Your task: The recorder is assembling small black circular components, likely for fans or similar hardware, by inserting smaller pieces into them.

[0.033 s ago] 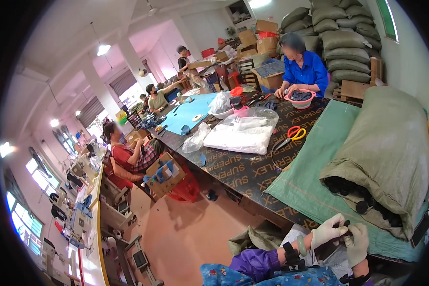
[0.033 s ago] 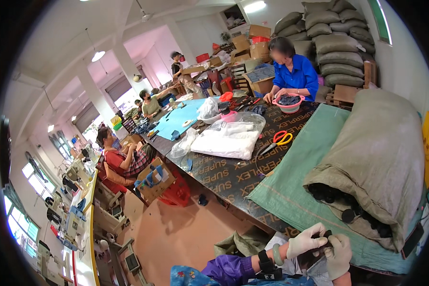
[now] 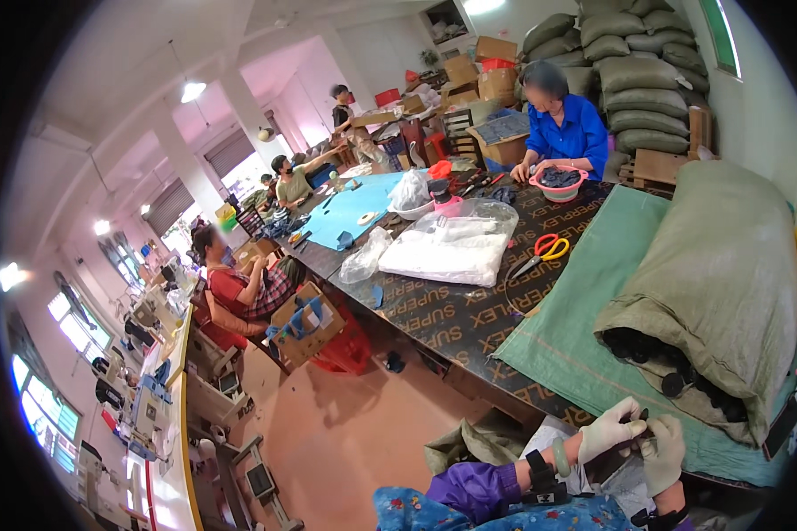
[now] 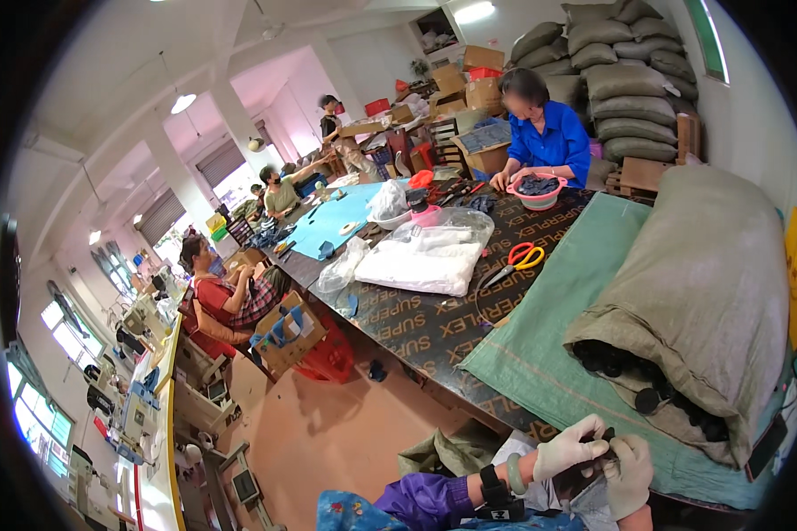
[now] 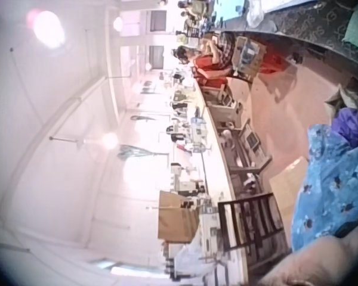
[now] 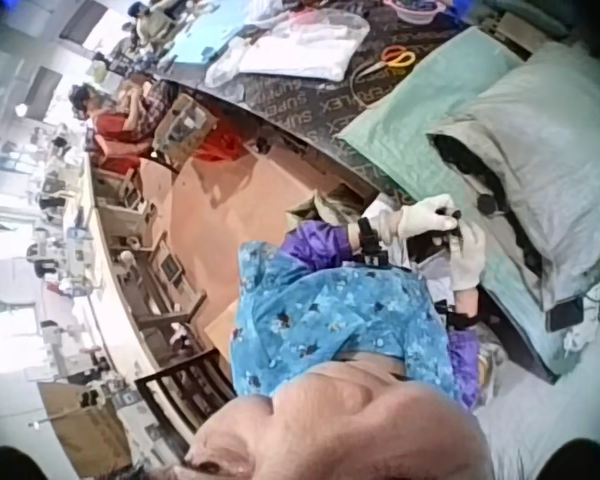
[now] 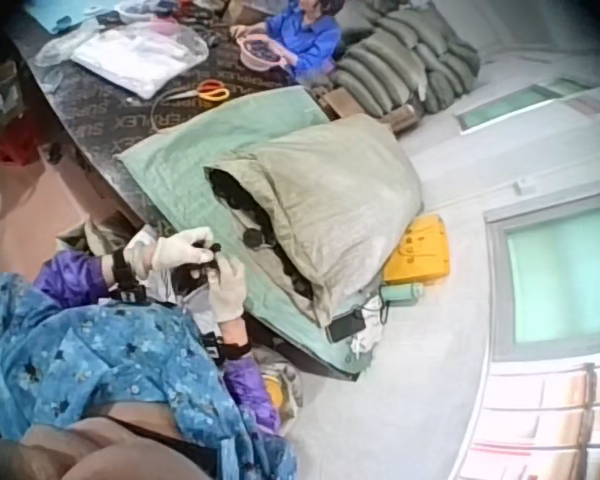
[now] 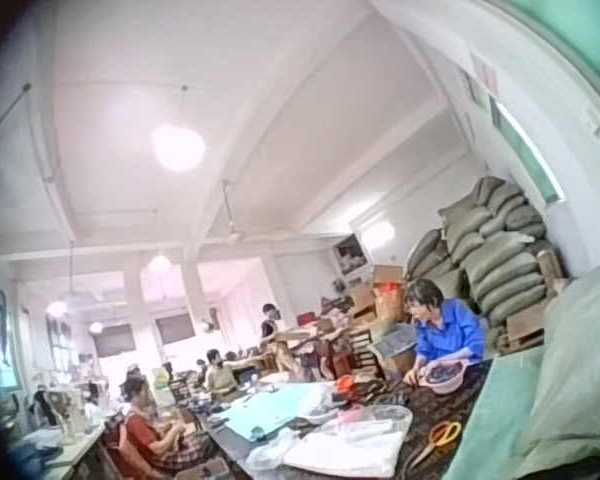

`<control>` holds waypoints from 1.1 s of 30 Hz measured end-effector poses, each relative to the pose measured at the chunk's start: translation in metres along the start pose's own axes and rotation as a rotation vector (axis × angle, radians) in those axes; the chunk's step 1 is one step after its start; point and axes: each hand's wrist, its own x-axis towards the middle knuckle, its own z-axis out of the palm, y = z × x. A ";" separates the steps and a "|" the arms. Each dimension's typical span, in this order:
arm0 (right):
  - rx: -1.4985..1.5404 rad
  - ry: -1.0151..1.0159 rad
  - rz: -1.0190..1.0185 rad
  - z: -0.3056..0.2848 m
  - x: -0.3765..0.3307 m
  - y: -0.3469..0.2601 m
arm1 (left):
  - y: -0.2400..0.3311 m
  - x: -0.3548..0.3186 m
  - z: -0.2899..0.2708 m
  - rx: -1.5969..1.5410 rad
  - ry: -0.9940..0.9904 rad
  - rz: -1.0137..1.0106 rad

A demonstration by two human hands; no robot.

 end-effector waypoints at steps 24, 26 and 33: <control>0.292 -0.042 0.342 0.012 -0.003 -0.006 | -0.023 -0.014 0.002 0.348 0.090 0.359; 0.241 0.107 0.239 0.016 0.003 -0.025 | -0.024 -0.010 -0.002 -0.216 -0.095 0.049; 0.352 -0.101 0.444 0.014 -0.007 -0.012 | -0.003 -0.027 0.009 0.284 0.105 0.111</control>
